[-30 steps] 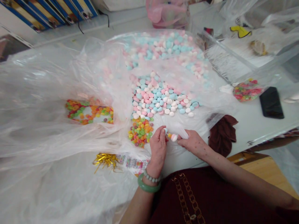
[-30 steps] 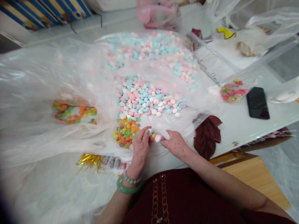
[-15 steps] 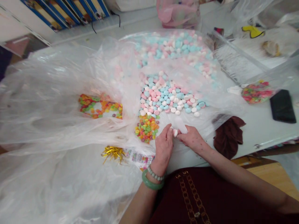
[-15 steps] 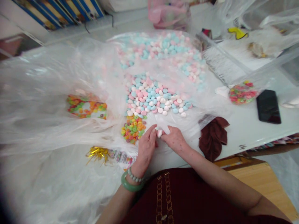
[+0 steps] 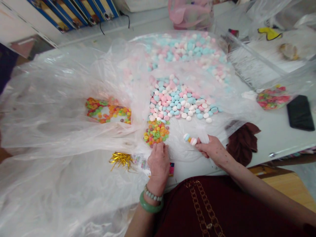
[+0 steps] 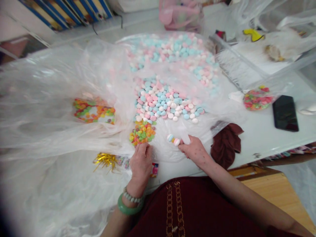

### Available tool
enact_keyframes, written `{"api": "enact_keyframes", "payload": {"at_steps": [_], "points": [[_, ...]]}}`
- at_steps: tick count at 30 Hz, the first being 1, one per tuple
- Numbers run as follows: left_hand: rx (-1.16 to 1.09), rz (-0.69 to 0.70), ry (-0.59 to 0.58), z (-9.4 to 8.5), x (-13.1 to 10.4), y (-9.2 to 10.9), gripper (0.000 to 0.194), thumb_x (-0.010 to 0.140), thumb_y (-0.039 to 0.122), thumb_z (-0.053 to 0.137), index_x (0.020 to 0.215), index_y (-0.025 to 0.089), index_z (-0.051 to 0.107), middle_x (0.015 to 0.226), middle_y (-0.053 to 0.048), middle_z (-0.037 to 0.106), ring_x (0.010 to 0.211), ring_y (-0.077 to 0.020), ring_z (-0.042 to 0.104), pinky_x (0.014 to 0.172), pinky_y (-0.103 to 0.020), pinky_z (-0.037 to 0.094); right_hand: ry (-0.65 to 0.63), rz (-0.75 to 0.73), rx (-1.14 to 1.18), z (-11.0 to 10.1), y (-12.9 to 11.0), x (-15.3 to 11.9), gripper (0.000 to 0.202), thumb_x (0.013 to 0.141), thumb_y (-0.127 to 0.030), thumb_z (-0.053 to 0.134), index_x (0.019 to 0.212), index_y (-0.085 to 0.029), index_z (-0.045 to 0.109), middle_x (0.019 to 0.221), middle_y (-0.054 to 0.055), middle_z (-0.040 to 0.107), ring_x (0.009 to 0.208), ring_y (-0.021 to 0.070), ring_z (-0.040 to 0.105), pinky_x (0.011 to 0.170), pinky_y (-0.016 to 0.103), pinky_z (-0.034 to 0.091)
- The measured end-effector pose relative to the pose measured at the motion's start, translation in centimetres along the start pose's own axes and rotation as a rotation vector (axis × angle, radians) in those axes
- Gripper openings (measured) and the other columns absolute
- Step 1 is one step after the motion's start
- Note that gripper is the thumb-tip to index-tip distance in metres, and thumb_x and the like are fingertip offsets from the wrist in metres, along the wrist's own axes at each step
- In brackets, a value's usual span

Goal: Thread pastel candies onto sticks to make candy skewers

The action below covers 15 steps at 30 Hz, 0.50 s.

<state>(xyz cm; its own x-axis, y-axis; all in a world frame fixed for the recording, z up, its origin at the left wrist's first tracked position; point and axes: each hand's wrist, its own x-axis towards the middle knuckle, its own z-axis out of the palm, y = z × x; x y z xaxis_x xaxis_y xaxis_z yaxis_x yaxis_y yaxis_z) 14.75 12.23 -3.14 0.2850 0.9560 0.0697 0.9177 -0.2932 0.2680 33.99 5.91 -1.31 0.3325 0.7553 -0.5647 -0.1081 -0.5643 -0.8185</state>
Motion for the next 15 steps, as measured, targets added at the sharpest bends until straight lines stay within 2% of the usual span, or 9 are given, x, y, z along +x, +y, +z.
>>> {"api": "enact_keyframes", "payload": {"at_steps": [4, 7, 10, 15], "points": [[-0.003, 0.034, 0.043, 0.3, 1.4, 0.4, 0.021, 0.093, 0.026, 0.041, 0.092, 0.017, 0.060, 0.083, -0.007, 0.061, 0.079, -0.0213, 0.057, 0.066, -0.030, 0.040, 0.016, 0.002, -0.001, 0.0, 0.0, 0.0, 0.010, 0.061, -0.025, 0.058, 0.065, -0.019, 0.051, 0.042, -0.008, 0.042, 0.037, 0.0075, 0.034, 0.037, 0.021, 0.026], [0.136, 0.088, -0.016, 0.3, 2.7, 0.5, 0.025, 0.093, 0.024, 0.037, 0.090, 0.017, 0.061, 0.085, -0.010, 0.061, 0.078, -0.0236, 0.057, 0.065, -0.032, 0.039, 0.002, 0.007, 0.011, 0.3, -0.1, -0.2, 0.011, 0.060, -0.026, 0.058, 0.065, -0.019, 0.051, 0.043, -0.008, 0.043, 0.037, 0.0076, 0.035, 0.037, 0.021, 0.027], [0.221, 0.062, -0.034, 0.1, 3.0, 0.5, 0.025, 0.093, 0.025, 0.038, 0.086, 0.018, 0.061, 0.085, -0.010, 0.061, 0.080, -0.0251, 0.058, 0.067, -0.033, 0.040, -0.024, 0.007, 0.020, 0.6, -0.3, -0.3, 0.010, 0.060, -0.025, 0.057, 0.063, -0.019, 0.050, 0.043, -0.008, 0.043, 0.037, 0.0076, 0.036, 0.037, 0.020, 0.027], [0.165, 0.043, -0.131, -0.5, 2.9, -0.1, 0.019, 0.090, 0.025, 0.044, 0.092, 0.019, 0.061, 0.092, -0.008, 0.064, 0.087, -0.0236, 0.058, 0.070, -0.032, 0.042, -0.058, 0.004, 0.010, 0.7, -0.2, -0.1, 0.009, 0.060, -0.024, 0.057, 0.064, -0.020, 0.049, 0.043, -0.008, 0.043, 0.037, 0.0075, 0.035, 0.036, 0.020, 0.028]]}}
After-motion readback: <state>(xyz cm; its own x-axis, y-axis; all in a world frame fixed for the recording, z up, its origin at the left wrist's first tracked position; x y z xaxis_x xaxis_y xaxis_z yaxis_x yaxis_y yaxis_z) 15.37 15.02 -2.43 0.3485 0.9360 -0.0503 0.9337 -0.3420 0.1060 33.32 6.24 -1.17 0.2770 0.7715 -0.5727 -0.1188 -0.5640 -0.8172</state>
